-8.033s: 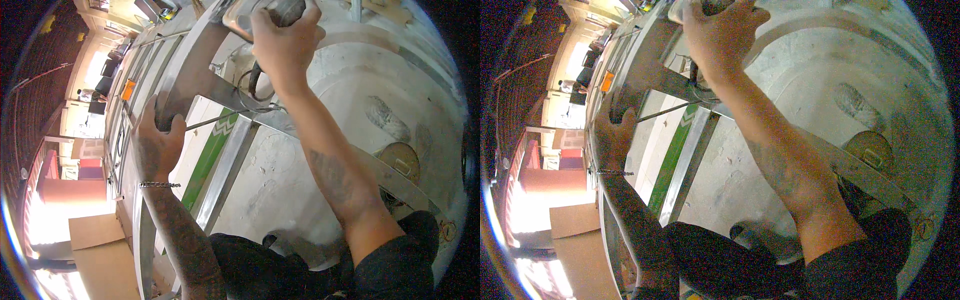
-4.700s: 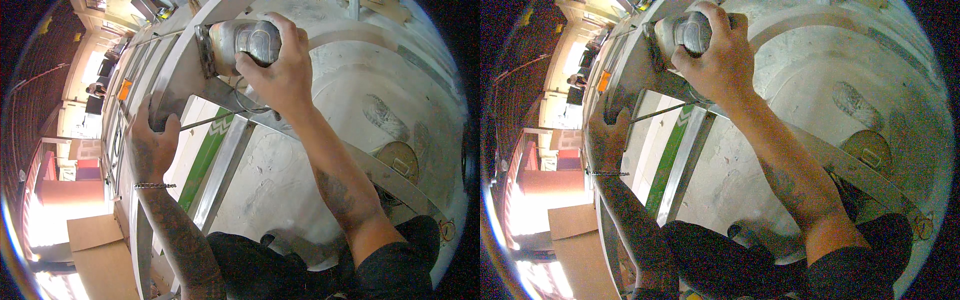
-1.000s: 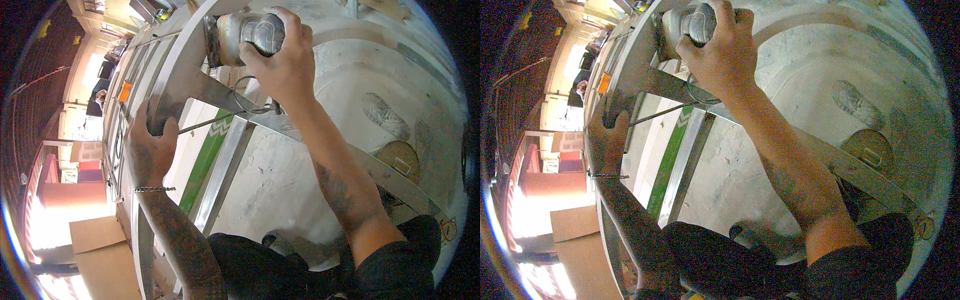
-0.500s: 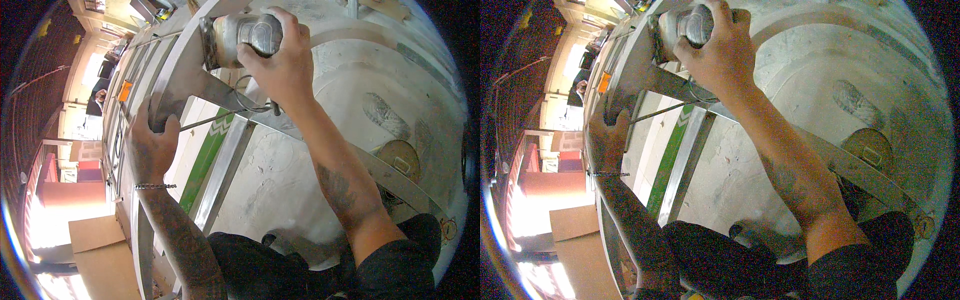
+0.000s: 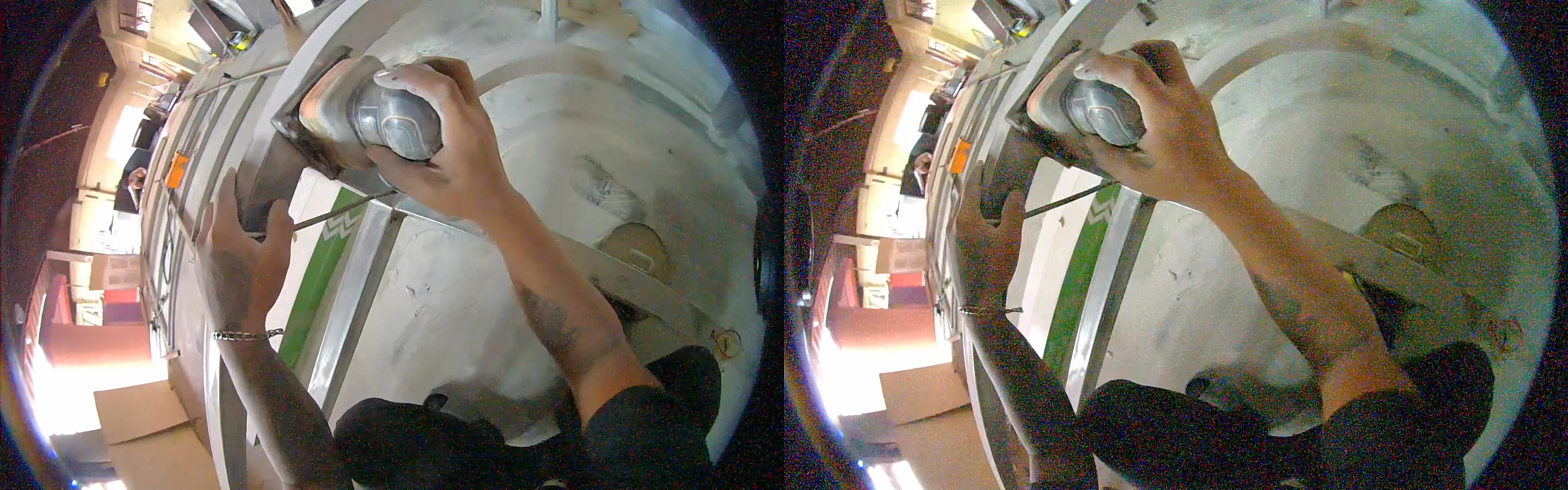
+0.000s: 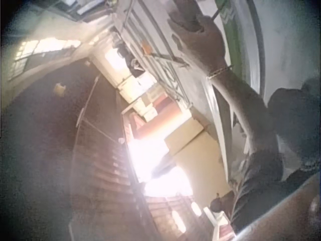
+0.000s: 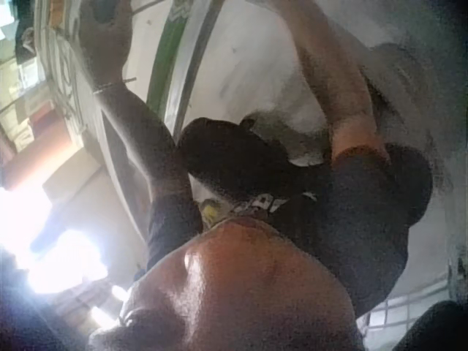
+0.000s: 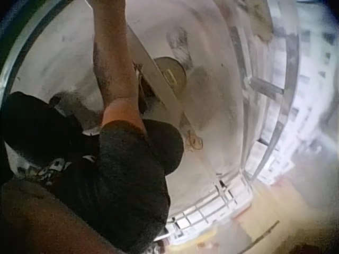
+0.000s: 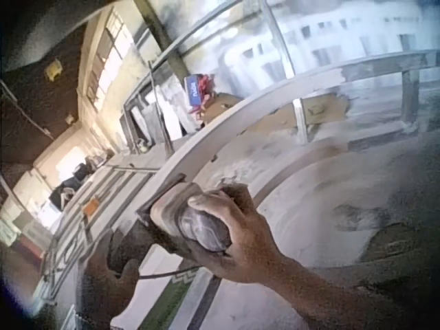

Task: The person sands the metal frame structure using an electric palm sander while holding the frame in place with their hand.

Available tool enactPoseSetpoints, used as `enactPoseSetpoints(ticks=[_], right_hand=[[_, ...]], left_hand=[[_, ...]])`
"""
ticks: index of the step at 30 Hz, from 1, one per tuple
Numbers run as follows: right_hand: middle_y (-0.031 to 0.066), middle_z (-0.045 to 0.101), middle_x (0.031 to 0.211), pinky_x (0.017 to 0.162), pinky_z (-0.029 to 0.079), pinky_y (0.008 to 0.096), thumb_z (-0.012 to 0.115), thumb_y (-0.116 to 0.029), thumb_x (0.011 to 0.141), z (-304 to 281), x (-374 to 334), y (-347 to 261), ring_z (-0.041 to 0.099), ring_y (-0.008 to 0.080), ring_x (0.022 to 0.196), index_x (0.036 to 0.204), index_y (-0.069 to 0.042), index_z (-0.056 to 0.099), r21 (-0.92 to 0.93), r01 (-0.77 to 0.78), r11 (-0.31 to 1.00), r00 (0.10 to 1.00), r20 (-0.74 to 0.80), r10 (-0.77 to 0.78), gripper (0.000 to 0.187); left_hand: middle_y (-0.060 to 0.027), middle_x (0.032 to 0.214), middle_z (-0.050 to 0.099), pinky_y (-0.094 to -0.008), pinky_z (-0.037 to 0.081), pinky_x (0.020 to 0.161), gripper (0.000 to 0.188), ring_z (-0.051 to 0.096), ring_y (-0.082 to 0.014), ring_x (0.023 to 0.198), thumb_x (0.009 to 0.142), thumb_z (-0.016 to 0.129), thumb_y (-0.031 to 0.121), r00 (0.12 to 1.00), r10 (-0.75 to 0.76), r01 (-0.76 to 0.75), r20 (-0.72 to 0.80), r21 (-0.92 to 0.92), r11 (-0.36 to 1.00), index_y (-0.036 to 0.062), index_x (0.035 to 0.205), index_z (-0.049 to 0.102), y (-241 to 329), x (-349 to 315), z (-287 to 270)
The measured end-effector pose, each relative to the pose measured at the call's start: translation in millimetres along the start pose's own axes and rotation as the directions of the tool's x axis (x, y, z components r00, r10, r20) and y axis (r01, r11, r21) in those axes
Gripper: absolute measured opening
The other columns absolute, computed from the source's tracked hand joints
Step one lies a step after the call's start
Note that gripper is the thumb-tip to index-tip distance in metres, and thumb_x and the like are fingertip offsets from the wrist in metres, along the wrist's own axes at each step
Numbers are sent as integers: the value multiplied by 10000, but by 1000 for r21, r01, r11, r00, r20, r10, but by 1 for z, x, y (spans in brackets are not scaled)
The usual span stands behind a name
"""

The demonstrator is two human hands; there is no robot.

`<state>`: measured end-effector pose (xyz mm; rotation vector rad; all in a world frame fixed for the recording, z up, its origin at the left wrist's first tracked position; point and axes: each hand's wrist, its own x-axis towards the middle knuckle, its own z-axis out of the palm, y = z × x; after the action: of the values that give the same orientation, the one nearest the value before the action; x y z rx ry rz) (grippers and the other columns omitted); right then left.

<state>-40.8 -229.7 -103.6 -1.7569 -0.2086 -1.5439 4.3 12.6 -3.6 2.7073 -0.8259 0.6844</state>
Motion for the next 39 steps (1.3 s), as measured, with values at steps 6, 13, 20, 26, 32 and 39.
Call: enactPoseSetpoints(ticks=[6,13,20,26,32,39], right_hand=[[180,602,1228,971,530,450,888,-204,660,-8,4,7,606,379,1166,1335,-95,563,-32,-21,999,998,51,23,758],[128,608,1251,1008,498,370,902,-105,656,-14,14,4,623,216,1146,1367,-46,507,-71,-161,984,980,110,168,815],[107,613,1194,989,484,352,869,-36,614,-13,0,-14,612,215,1109,1363,-66,502,-13,-224,975,954,200,222,835],[92,629,1177,970,493,354,861,-16,593,-4,3,-13,623,219,1096,1333,-80,527,-46,-222,974,964,142,226,814],[104,647,1175,974,501,359,849,-30,589,-16,20,16,634,232,1101,1299,-78,572,-111,-206,972,972,90,216,764],[183,629,1139,955,520,454,808,-160,525,-12,12,12,634,398,1085,1212,-83,602,-33,-267,963,963,38,268,722]], left_hand=[[-244,1199,679,-497,554,910,657,696,-402,1063,865,719,330,997,-31,33,75,-24,999,-31,1391,566,10,-1,-6],[-208,1150,682,-481,563,869,699,701,-376,1033,866,708,419,999,-38,39,-15,42,998,-6,1404,570,15,-5,-11],[-204,1084,689,-476,569,864,671,707,-369,1005,879,691,447,998,-62,65,-32,96,993,3,1371,593,17,-5,-16],[-208,1112,694,-473,572,874,660,712,-374,1008,888,686,446,999,-38,41,-28,114,993,4,1370,595,11,-8,-13],[-210,1131,692,-479,571,885,664,710,-387,1031,886,689,446,998,-2,15,-66,190,982,16,1383,588,13,-9,-6],[-208,1167,689,-502,567,870,640,709,-401,1031,896,673,431,998,-58,53,27,154,987,29,1385,584,24,-6,-14]])
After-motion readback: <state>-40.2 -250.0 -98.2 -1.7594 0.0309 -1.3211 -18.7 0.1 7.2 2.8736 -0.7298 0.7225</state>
